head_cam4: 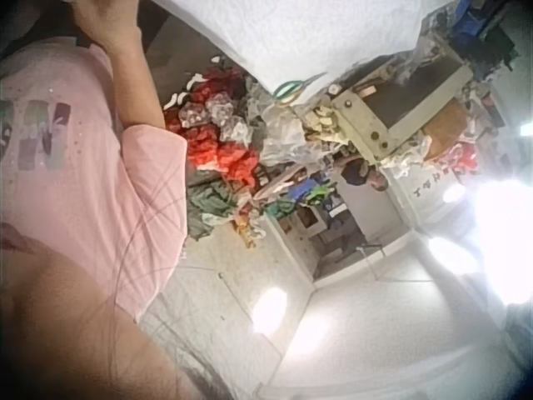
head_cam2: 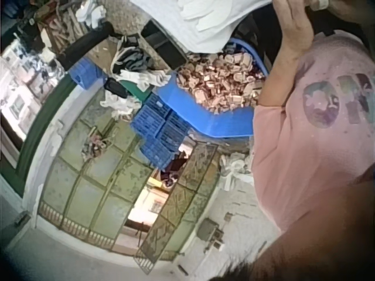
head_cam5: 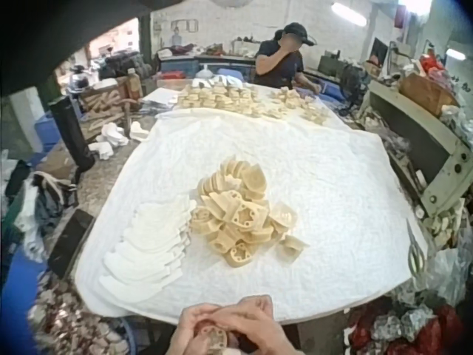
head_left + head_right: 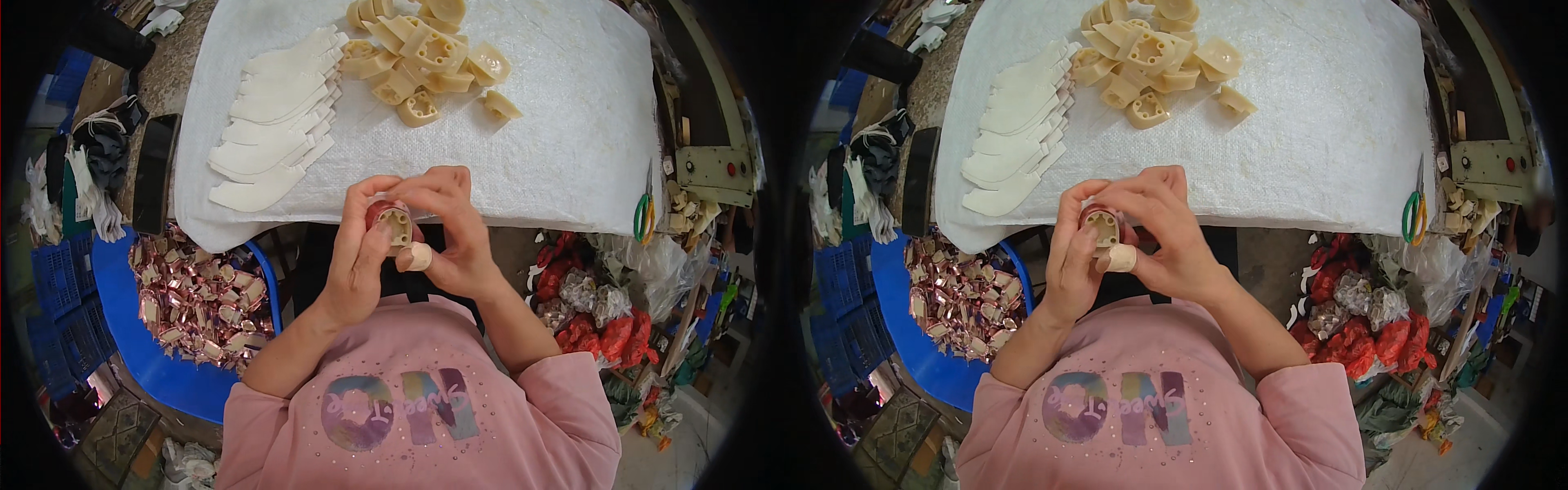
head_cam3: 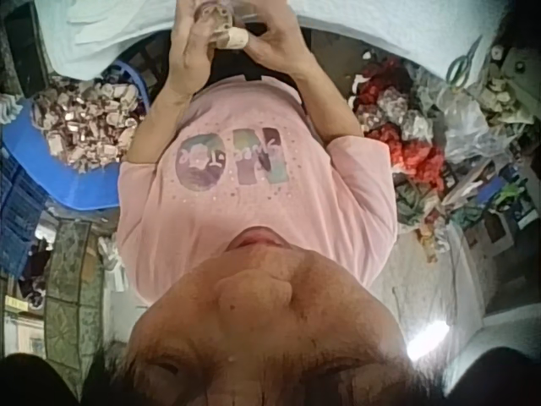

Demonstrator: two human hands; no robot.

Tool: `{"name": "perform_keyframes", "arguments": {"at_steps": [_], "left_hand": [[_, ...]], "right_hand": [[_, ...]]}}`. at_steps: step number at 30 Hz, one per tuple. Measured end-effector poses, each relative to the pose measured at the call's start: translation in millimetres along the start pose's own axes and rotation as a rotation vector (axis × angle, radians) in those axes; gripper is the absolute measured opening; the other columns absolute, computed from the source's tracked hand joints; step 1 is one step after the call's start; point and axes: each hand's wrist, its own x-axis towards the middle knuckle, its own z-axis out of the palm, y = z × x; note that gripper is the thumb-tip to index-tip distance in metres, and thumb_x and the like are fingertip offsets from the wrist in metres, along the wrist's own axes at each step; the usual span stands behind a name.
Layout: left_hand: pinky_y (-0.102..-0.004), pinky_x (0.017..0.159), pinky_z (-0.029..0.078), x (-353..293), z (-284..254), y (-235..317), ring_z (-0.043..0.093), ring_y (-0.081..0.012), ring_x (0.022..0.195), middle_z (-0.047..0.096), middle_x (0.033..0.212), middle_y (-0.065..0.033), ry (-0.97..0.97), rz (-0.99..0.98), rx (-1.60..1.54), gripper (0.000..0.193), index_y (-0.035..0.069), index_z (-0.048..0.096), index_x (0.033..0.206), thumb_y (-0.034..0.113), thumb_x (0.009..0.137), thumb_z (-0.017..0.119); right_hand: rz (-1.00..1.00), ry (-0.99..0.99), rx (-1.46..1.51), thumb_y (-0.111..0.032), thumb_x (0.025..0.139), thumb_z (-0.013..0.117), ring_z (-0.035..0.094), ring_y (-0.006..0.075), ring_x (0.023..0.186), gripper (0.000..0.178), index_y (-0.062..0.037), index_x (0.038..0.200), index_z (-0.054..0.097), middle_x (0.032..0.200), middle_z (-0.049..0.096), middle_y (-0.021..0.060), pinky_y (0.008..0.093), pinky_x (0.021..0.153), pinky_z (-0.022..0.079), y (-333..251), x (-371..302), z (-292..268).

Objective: The recorder is assembling small tan shoe components with white linings, likely preparing them for a later stage in shoe manufacturing.

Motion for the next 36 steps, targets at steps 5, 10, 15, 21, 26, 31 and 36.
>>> {"name": "perform_keyframes", "arguments": {"at_steps": [5, 10, 15, 21, 26, 31, 36], "left_hand": [[-0.024, 0.066, 0.046, 0, -3, -11, 0.054, -0.0118, 0.079, 0.053, 0.097, -0.0093, -0.094, 0.091, -0.058, 0.062, 0.003, 0.02, 0.137, 0.046, 0.095, 0.035], [-0.0215, 0.064, 0.045, 3, 15, -10, 0.053, -0.0098, 0.083, 0.051, 0.107, -0.0104, 0.121, 0.254, 0.29, 0.073, 0.0, 0.021, 0.137, 0.057, 0.093, 0.027], [-0.0247, 0.081, 0.043, -1, 15, -11, 0.049, -0.0138, 0.099, 0.046, 0.117, -0.0157, 0.111, 0.35, 0.364, 0.062, -0.006, 0.029, 0.131, 0.046, 0.097, 0.03], [-0.0234, 0.079, 0.041, 6, 16, -11, 0.049, -0.01, 0.088, 0.049, 0.102, -0.0091, 0.299, 0.345, 0.328, 0.049, -0.002, 0.035, 0.125, 0.038, 0.098, 0.035], [-0.0235, 0.082, 0.039, 8, 18, -8, 0.047, -0.0098, 0.093, 0.048, 0.106, -0.0078, 0.285, 0.312, 0.206, 0.036, 0.001, 0.036, 0.126, 0.021, 0.096, 0.035], [-0.0236, 0.081, 0.04, 2, 11, -18, 0.047, -0.0102, 0.093, 0.048, 0.108, -0.0069, 0.2, 0.346, 0.242, 0.039, 0.003, 0.032, 0.13, 0.023, 0.097, 0.036], [-0.0262, 0.071, 0.042, 5, 5, -5, 0.048, -0.0127, 0.086, 0.045, 0.106, -0.0074, 0.019, 0.098, 0.015, 0.059, 0.01, 0.018, 0.138, 0.032, 0.092, 0.046]], "right_hand": [[0.461, 0.054, 0.708, -0.023, 0.091, 0.052, 0.056, 0.0126, 0.06, 0.024, -0.0064, 0.108, 0.057, 0.106, 0.048, 0.0098, 0.0223, 0.051, 0.048, -1, 1, 4], [0.859, -0.243, 0.834, -0.022, 0.091, 0.052, 0.055, 0.0093, 0.052, 0.019, -0.0033, 0.09, 0.055, 0.102, 0.053, 0.0096, 0.0193, 0.034, 0.042, -11, 18, -8], [0.658, -0.17, 0.724, -0.021, 0.09, 0.054, 0.056, 0.0132, 0.07, 0.015, -0.0065, 0.092, 0.056, 0.097, 0.053, 0.0064, 0.0221, 0.049, 0.048, -13, 2, 7], [0.197, 0.066, 0.419, -0.028, 0.097, 0.04, 0.045, 0.0241, 0.097, 0.033, -0.0074, 0.121, 0.049, 0.106, 0.051, 0.0086, 0.0331, 0.088, 0.035, -2, -14, 35], [0.305, 0.09, 0.709, -0.021, 0.097, 0.036, 0.045, 0.0237, 0.101, 0.033, -0.0057, 0.125, 0.046, 0.114, 0.048, 0.0112, 0.0334, 0.092, 0.034, -8, -16, 38], [0.155, 0.12, 0.358, -0.014, 0.093, 0.039, 0.05, 0.0187, 0.091, 0.029, -0.0043, 0.117, 0.052, 0.104, 0.05, 0.0096, 0.0293, 0.081, 0.041, -6, -10, 35], [0.559, 0.101, 0.655, -0.02, 0.094, 0.042, 0.052, 0.0126, 0.08, 0.029, -0.0057, 0.116, 0.053, 0.096, 0.054, 0.0062, 0.0243, 0.067, 0.044, -10, -6, 21]]}}
